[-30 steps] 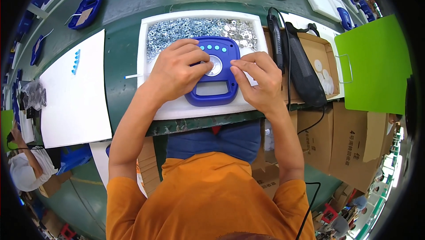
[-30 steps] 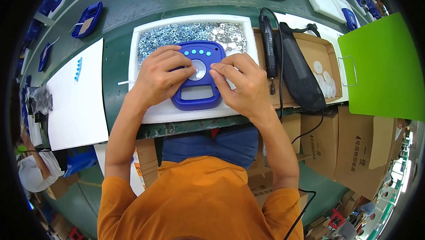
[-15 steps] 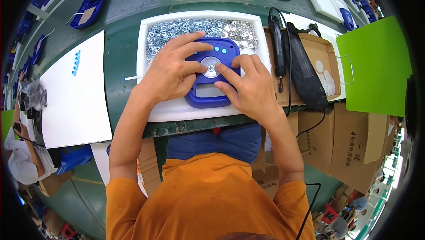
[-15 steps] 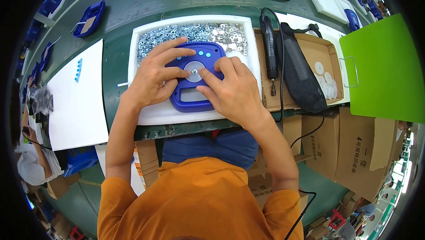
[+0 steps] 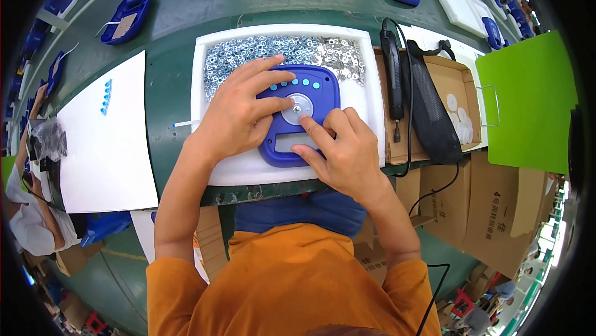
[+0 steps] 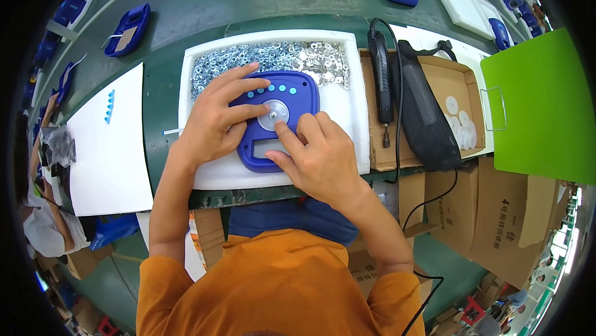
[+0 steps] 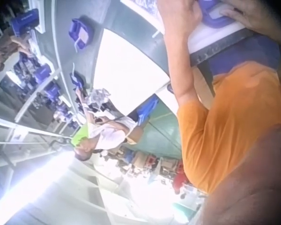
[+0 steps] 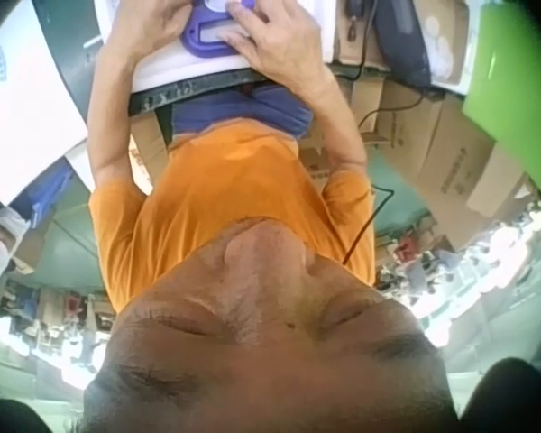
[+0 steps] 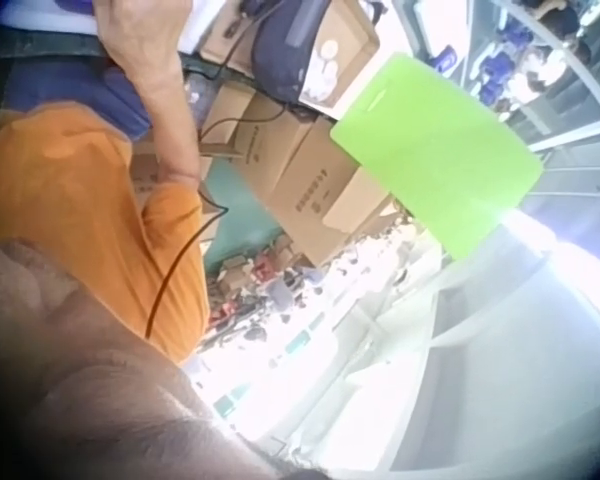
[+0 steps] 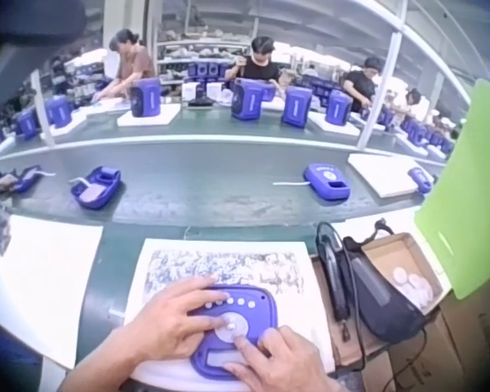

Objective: The person assembles small electronic devices by placing internal components into a blue plastic device housing, then securing them with screws using an electric screwdriver.

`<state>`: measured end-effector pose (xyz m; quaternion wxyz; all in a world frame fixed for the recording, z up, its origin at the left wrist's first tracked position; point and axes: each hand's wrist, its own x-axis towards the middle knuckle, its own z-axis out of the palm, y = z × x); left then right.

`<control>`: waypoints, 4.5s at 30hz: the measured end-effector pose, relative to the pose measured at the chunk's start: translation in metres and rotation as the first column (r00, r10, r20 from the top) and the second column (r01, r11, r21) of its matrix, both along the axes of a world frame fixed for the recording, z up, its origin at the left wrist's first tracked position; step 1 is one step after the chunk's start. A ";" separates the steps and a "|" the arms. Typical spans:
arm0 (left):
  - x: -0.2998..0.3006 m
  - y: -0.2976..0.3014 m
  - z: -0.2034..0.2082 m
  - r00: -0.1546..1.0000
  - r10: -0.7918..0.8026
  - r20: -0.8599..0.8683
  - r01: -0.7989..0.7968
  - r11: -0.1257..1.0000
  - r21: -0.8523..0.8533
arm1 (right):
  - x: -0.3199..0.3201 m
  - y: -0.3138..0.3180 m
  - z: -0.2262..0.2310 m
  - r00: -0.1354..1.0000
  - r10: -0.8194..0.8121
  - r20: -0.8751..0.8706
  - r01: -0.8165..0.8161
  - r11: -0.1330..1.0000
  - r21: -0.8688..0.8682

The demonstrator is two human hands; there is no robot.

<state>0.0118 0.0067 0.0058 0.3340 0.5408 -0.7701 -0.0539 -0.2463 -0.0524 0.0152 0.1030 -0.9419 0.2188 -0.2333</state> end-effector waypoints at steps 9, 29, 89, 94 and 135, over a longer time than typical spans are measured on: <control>-0.002 -0.001 0.005 0.999 0.009 0.040 -0.009 1.000 0.012 | -0.001 -0.002 -0.005 1.000 -0.011 0.010 0.011 1.000 0.002; -0.004 -0.001 0.008 0.999 0.017 0.033 -0.018 0.999 0.034 | -0.001 -0.002 -0.009 0.998 -0.040 0.041 0.039 0.999 0.010; 0.006 -0.001 -0.008 0.998 -0.043 0.036 0.045 0.997 -0.057 | -0.074 -0.147 0.011 0.728 -0.670 0.147 0.614 0.732 0.295; 0.009 0.004 -0.012 0.999 -0.016 0.045 0.018 0.999 -0.051 | -0.052 -0.077 0.101 0.547 -0.639 0.541 -0.070 0.609 0.790; 0.011 0.000 -0.018 0.998 -0.060 0.005 0.060 0.998 -0.034 | 0.095 -0.021 0.051 0.633 -0.210 0.745 -0.456 0.677 0.578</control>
